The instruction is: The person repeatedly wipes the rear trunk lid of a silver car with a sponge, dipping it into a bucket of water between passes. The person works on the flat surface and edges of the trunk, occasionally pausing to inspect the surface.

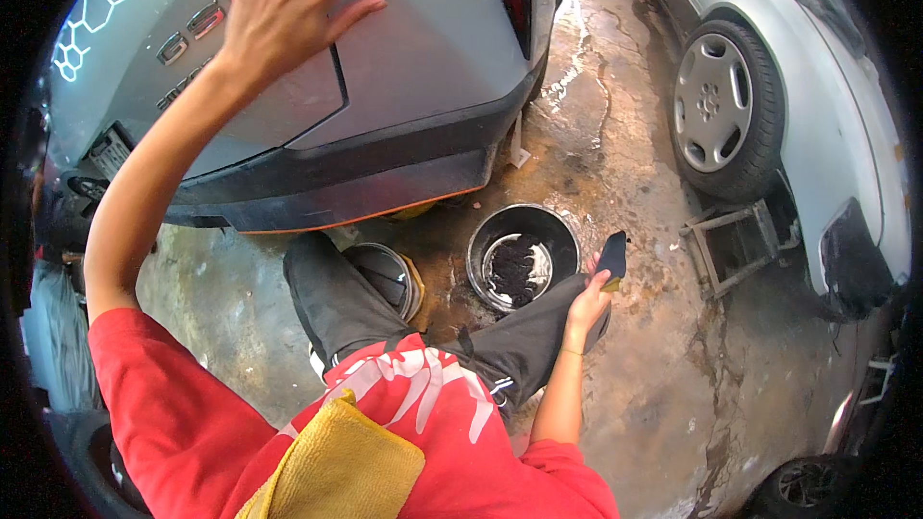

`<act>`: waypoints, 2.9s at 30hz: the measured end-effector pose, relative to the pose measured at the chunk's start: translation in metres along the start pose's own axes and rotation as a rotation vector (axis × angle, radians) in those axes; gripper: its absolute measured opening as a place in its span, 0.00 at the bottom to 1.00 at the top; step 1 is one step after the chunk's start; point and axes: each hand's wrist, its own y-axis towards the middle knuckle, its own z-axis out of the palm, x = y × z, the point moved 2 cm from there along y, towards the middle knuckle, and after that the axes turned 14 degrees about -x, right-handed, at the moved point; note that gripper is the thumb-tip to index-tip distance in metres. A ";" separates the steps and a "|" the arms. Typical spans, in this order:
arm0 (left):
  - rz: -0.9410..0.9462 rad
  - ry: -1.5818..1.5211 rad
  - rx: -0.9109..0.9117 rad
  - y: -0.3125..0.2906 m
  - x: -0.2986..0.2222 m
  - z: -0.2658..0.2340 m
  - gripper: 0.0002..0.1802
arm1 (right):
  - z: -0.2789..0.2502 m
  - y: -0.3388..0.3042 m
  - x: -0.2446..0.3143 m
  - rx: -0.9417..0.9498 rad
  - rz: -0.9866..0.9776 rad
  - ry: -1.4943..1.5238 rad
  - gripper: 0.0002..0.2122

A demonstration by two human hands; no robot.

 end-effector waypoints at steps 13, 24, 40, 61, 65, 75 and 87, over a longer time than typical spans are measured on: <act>0.081 -0.322 0.372 -0.075 -0.238 0.077 0.55 | 0.005 -0.020 0.001 -0.021 -0.116 0.074 0.28; -0.059 -0.214 0.539 -0.223 -0.115 -0.029 0.49 | -0.001 -0.009 -0.009 0.069 -0.119 0.067 0.29; -0.411 0.055 -0.135 0.002 -0.008 0.015 0.38 | 0.013 -0.045 0.018 0.138 -0.230 -0.316 0.26; 0.042 -0.351 0.187 -0.214 -0.083 -0.012 0.30 | 0.111 0.029 -0.029 0.735 -0.483 -1.103 0.21; -0.020 -0.325 0.180 -0.215 -0.090 -0.013 0.27 | 0.131 0.043 -0.081 1.005 0.135 -0.741 0.32; -0.030 -0.274 0.196 -0.213 -0.095 -0.014 0.23 | 0.154 -0.023 -0.212 0.646 0.105 -1.311 0.47; -0.050 -0.298 0.162 -0.208 -0.097 -0.013 0.24 | 0.105 0.007 -0.280 0.370 0.128 -1.288 0.34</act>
